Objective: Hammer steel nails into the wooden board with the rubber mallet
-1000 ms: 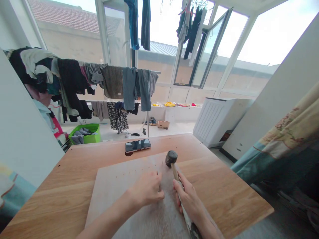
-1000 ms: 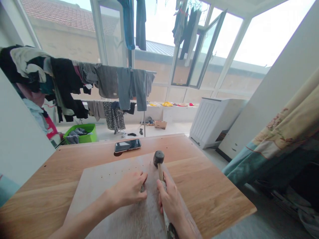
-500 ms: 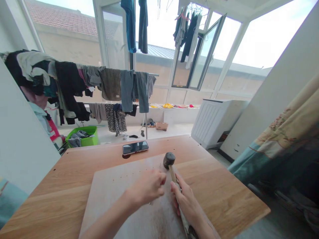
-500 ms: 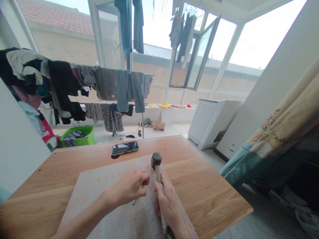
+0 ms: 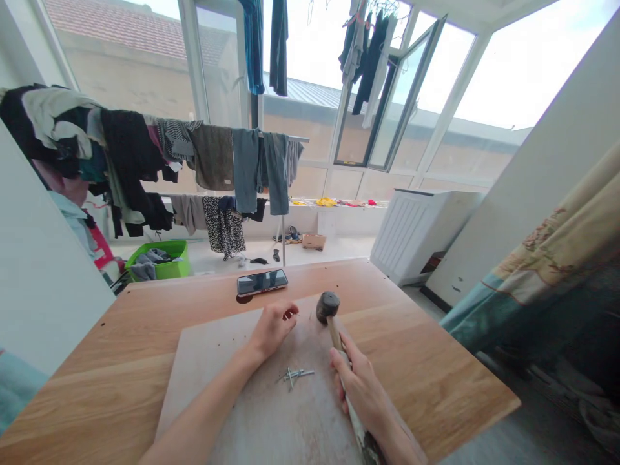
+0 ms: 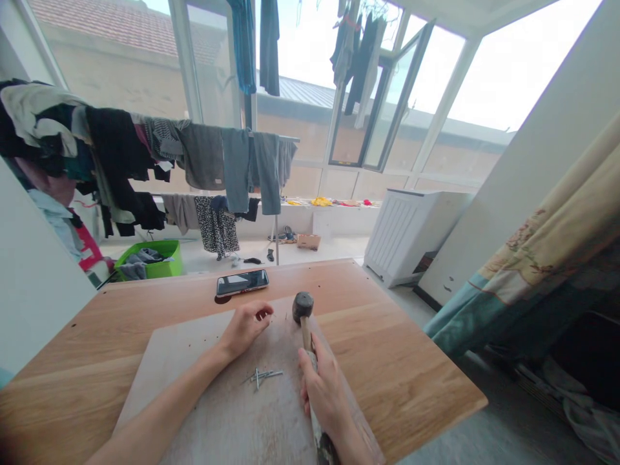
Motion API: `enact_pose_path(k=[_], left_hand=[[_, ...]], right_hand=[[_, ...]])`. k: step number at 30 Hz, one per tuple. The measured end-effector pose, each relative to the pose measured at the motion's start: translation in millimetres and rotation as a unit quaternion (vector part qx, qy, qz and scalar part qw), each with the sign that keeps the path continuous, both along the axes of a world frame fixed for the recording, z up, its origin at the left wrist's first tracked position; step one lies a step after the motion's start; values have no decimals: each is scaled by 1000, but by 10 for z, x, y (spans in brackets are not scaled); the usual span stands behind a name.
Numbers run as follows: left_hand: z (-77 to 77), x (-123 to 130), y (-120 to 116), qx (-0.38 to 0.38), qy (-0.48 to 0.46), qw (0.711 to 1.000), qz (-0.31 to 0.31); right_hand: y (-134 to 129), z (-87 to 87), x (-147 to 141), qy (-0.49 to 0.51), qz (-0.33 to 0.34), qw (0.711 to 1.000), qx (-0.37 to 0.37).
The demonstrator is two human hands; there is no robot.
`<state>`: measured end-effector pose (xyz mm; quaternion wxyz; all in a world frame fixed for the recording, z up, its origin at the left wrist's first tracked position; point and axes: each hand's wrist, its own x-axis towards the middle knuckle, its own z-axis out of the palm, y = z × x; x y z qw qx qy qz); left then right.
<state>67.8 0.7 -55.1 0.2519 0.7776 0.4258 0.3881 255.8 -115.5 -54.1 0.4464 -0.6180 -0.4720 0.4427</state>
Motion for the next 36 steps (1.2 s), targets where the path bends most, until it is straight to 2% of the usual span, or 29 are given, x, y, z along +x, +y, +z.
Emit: enact_pose_path(k=[4, 7, 13, 16, 29, 33, 36], left_hand=[[81, -80, -36, 70, 82, 994, -29], [100, -89, -53, 87, 110, 989, -41], [6, -27, -42, 14, 57, 997, -44], [-22, -15, -34, 1, 36, 999, -34], [27, -12, -16, -49, -2, 999, -18], [-2, -10, 3, -66, -21, 998, -16], [-39, -15, 25, -66, -19, 998, -12]], right_hand=[[-5, 18, -5, 4, 1, 1000, -8], [-4, 43, -13, -1, -1, 1000, -5], [-13, 49, -15, -2, 2, 1000, -4], [-18, 41, -9, -3, -1, 1000, -2], [-10, 2, -8, 20, -3, 1000, 0], [-34, 37, -8, 60, 0, 998, 36], [-48, 137, -39, 77, 13, 995, 57]])
